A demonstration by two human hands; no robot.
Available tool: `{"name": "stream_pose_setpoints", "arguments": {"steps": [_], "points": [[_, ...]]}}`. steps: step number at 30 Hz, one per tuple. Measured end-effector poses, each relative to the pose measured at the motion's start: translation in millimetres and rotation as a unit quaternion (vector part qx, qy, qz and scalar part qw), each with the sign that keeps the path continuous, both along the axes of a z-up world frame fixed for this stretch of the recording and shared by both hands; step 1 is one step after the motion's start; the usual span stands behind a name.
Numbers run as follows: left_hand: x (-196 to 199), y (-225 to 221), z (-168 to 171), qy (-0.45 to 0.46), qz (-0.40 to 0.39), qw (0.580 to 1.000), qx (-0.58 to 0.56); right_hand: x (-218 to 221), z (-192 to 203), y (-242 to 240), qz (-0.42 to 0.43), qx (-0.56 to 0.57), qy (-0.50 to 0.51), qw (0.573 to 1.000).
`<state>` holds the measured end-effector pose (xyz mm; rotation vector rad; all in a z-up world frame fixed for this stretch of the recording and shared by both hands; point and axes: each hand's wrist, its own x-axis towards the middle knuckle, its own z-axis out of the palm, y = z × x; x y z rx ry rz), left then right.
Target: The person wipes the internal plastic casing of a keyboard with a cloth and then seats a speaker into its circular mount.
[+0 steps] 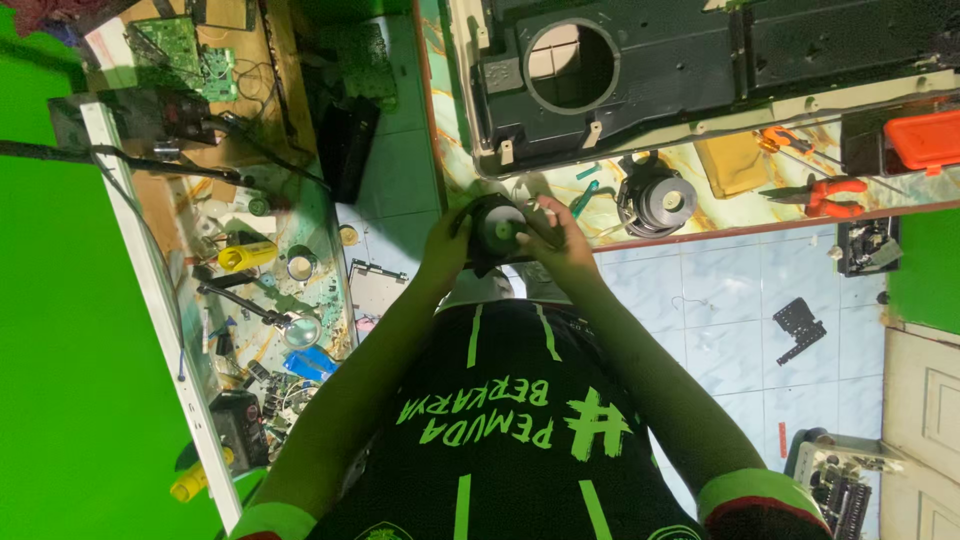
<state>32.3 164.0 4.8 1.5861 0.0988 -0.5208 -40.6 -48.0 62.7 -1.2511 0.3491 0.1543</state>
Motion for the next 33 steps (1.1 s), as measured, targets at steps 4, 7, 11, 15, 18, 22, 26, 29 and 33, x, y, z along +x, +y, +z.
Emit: {"name": "stream_pose_setpoints", "arguments": {"steps": [4, 7, 11, 15, 18, 22, 26, 29, 33], "points": [[8.5, -9.5, 7.3, -0.159, -0.009, 0.972, 0.174, 5.0, -14.9, -1.7, 0.002, -0.041, -0.026, 0.999], [10.6, -13.4, 15.1, -0.330, 0.004, 0.907, 0.261, 8.1, -22.9, -7.7, -0.006, -0.078, -0.008, 0.997], [12.2, -11.7, 29.8, -0.312, -0.031, 0.909, 0.276, 10.8, -23.2, -13.9, -0.010, -0.048, -0.001, 0.999], [14.8, -14.8, 47.2, -0.216, -0.031, 0.941, 0.260, 17.1, -7.3, -24.8, 0.044, -0.168, 0.060, 0.983], [11.0, -22.4, 61.2, -0.416, 0.043, 0.872, 0.253, 23.3, 7.5, -46.7, 0.131, -0.343, 0.079, 0.927], [-6.5, -33.4, 90.6, -0.336, 0.028, 0.903, 0.267, 13.1, 28.4, -82.4, 0.159, -0.334, 0.194, 0.909], [-23.9, -60.8, 119.9, -0.343, -0.167, 0.910, 0.160, -4.4, 35.7, -127.6, -0.031, -0.408, -0.105, 0.907], [-34.3, -100.4, 124.1, -0.384, -0.289, 0.869, 0.118, -19.0, 40.6, -159.4, -0.083, -0.477, -0.096, 0.870], [-52.9, -157.0, 103.6, -0.209, -0.389, 0.894, 0.077, -31.7, 53.9, -191.7, 0.010, -0.551, -0.119, 0.826]]}}
